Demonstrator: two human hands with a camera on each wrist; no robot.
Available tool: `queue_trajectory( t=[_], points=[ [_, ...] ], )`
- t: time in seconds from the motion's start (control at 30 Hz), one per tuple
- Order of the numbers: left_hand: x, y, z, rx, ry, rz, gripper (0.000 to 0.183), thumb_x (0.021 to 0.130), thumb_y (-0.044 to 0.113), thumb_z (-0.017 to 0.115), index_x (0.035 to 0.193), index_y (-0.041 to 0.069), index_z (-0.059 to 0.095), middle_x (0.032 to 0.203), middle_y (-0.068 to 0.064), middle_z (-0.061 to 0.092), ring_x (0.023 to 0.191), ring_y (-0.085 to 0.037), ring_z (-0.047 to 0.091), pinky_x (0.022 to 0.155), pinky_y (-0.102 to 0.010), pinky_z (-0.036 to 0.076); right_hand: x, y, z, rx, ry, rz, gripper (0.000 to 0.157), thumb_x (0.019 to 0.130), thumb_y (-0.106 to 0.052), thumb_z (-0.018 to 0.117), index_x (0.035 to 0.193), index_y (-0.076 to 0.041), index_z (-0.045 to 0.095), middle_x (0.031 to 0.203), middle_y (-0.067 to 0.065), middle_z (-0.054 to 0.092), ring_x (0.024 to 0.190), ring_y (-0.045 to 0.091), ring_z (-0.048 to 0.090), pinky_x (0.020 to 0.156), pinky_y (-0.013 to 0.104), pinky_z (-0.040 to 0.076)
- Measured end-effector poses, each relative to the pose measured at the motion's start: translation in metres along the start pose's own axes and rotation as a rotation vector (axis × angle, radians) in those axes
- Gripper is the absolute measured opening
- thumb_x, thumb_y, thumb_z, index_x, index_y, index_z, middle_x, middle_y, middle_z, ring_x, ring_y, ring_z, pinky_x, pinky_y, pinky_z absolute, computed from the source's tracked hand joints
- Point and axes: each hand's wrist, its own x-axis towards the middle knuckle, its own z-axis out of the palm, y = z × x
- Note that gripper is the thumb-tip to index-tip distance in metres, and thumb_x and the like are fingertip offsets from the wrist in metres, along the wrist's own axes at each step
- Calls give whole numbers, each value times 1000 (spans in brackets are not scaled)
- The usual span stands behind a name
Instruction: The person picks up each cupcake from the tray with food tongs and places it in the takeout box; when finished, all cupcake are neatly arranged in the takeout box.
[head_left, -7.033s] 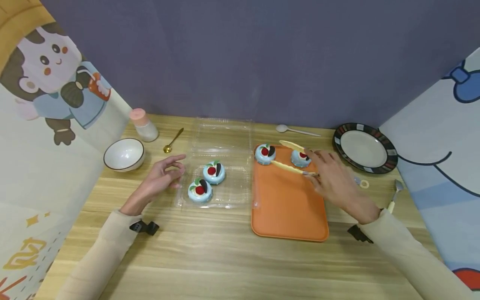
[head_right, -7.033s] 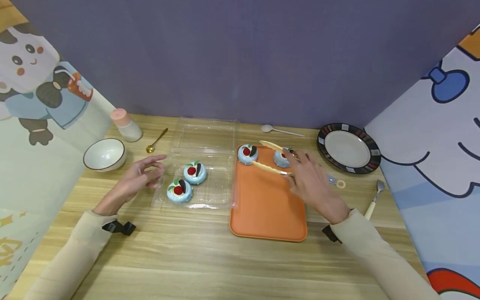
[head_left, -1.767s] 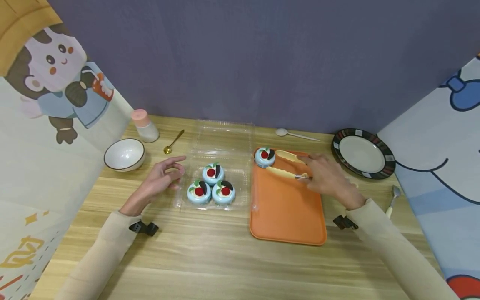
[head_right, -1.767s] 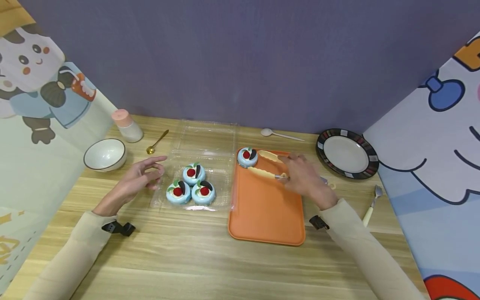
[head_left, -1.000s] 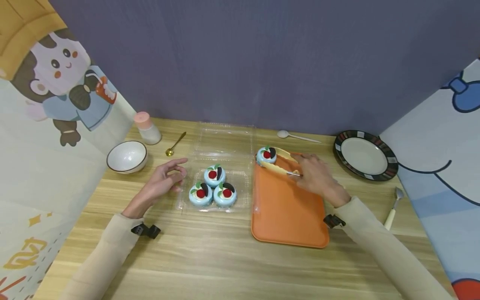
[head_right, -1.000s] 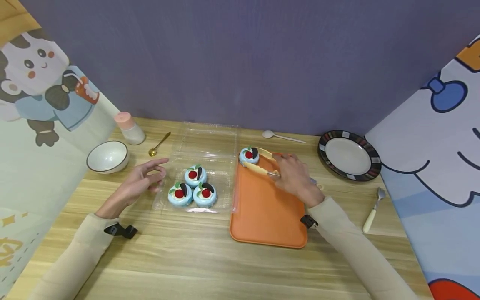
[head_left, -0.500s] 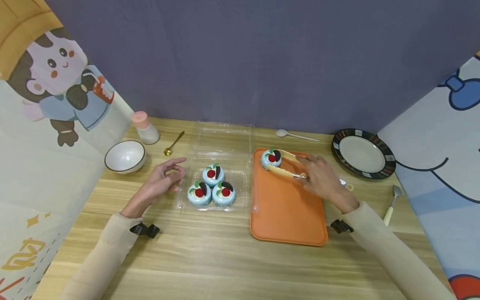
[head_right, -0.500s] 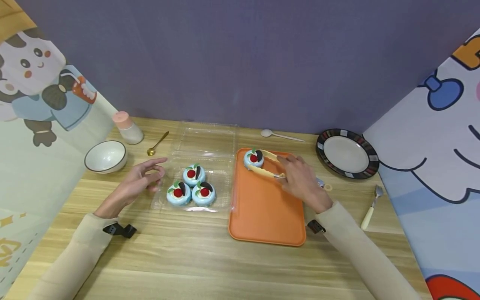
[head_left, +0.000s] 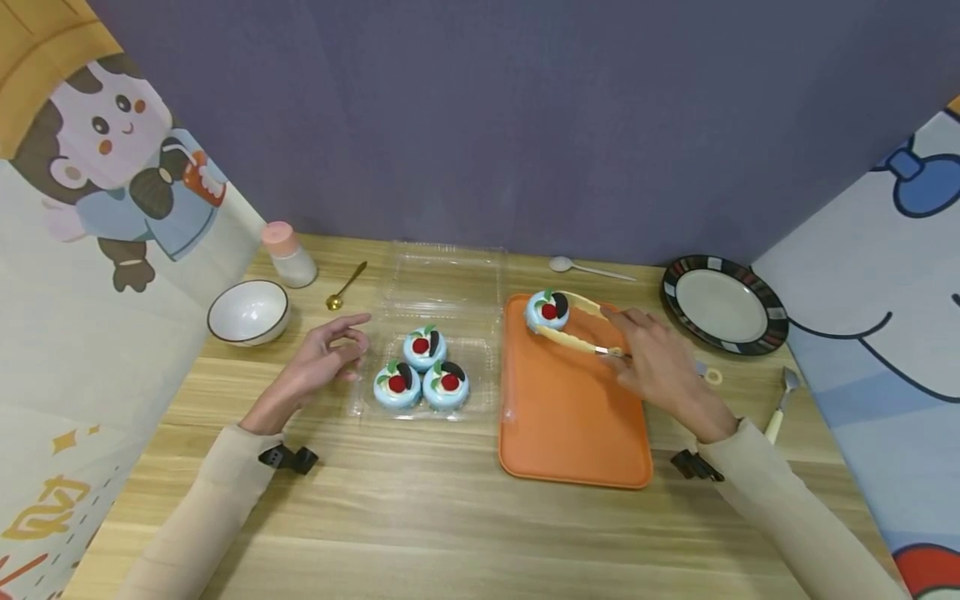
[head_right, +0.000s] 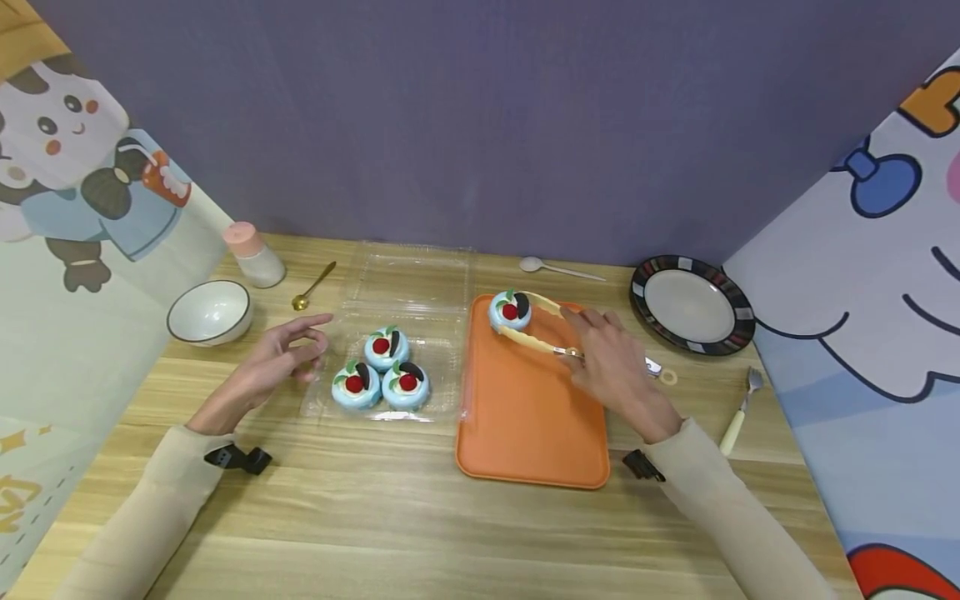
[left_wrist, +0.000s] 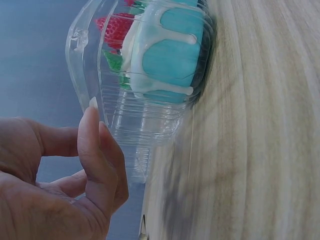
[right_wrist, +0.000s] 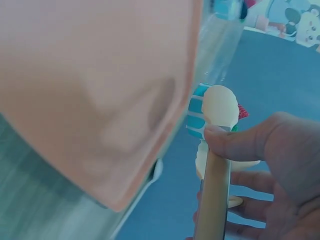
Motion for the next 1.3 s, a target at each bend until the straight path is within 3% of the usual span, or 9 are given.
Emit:
queue_trajectory(
  t=[0.07,0.23,0.37,0.5,0.6,0.9,1.13,1.3],
  points=[
    [0,0,-1,2,3,1,55,100,9,52,152,11,34,124,-19,48,79,-8,60,58,-22,60,0,-5,-4,-5,20,-7,71,82,-31,80,144,-18,49,126,11,64,103,35,60,44,34,47],
    [0,2,-2,9,5,-2,55,100,10,53,152,12,34,125,-20,48,79,-8,60,58,-23,60,3,-22,-16,-19,85,-63,73,79,-34,82,144,-17,51,126,10,65,109,35,60,63,44,58],
    [-1,3,-2,14,4,-10,56,100,11,53,153,12,34,126,-20,47,80,-8,59,59,-23,60,5,-37,-23,-16,72,-98,74,81,-36,80,145,-17,49,127,9,64,111,34,59,71,44,58],
    [0,5,-3,10,2,-13,56,101,12,53,153,12,33,127,-20,47,81,-9,60,60,-23,60,7,-54,-26,-18,29,-116,74,82,-39,79,146,-20,47,129,6,62,111,29,59,56,32,53],
    [0,5,-3,4,-2,-12,56,101,12,53,153,12,33,127,-20,47,81,-10,59,60,-22,60,10,-66,-27,-40,9,-149,73,82,-40,79,146,-22,48,128,4,62,106,26,59,45,25,43],
    [2,4,-1,7,2,-17,56,101,10,52,153,12,33,127,-21,47,80,-8,59,59,-23,60,22,-87,-20,-100,18,-266,75,77,-29,85,143,-19,52,125,6,64,98,26,59,47,28,46],
    [1,2,0,7,0,-17,55,100,10,52,152,13,34,127,-20,47,80,-10,59,60,-23,60,29,-95,-19,-167,-41,-292,73,75,-19,84,141,-19,53,121,5,64,94,25,58,40,22,32],
    [1,2,-1,6,3,-20,55,100,9,52,153,13,34,128,-21,47,80,-8,59,60,-24,60,34,-102,-22,-214,-85,-310,72,76,-18,83,142,-18,53,119,5,62,85,23,54,38,21,28]
  ],
)
